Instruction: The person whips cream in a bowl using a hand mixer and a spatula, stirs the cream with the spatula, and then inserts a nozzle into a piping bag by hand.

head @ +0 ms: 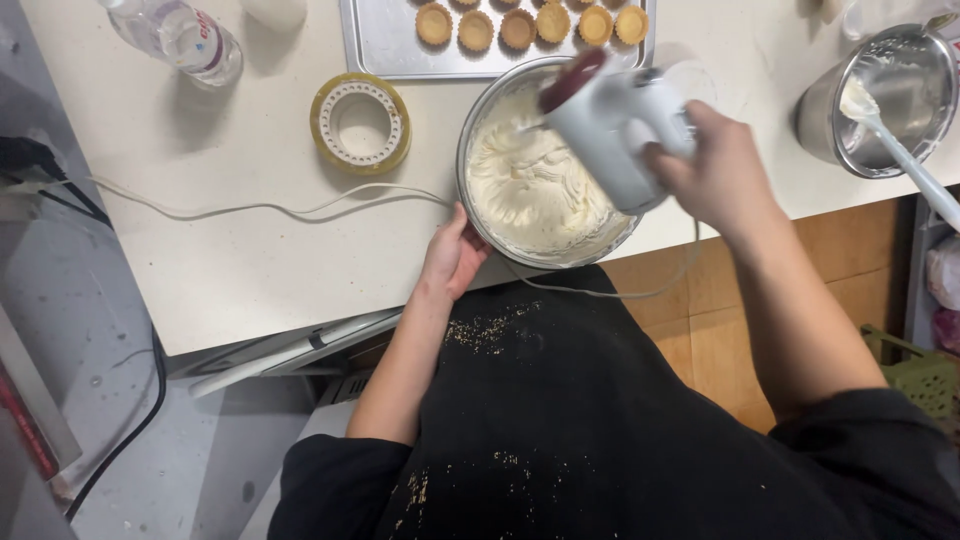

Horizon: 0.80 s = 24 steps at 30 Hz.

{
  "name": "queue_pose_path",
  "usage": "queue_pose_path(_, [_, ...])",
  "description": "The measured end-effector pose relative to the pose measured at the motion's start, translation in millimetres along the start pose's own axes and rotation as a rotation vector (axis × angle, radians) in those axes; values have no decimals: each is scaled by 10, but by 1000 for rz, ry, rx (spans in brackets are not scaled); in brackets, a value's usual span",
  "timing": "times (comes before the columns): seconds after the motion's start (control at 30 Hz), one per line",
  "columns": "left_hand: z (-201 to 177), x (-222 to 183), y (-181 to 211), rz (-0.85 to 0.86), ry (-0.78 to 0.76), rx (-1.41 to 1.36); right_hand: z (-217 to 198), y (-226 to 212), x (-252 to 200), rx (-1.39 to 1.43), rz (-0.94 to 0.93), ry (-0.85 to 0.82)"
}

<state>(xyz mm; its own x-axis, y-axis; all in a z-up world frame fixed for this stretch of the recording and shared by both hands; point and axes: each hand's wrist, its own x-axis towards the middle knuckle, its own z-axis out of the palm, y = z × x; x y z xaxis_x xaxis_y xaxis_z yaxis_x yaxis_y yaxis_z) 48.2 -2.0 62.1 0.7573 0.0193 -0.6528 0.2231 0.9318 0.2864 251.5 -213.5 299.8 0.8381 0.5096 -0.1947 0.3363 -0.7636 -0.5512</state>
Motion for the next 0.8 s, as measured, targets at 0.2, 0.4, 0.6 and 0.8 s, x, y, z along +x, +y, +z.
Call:
queue_pose_path(0.2, [82, -27, -87, 37, 11, -75, -459, 192, -345, -55, 209, -177])
queue_pose_path(0.4, [171, -51, -121, 55, -42, -118, -339, 251, -362, 35, 89, -417])
queue_pose_path(0.6, [142, -81, -132, 76, -66, -163, 126, 209, -326, 70, -21, 16])
queue_pose_path(0.8, [141, -46, -267, 93, -16, -235, -419, 173, -696, -94, 230, -384])
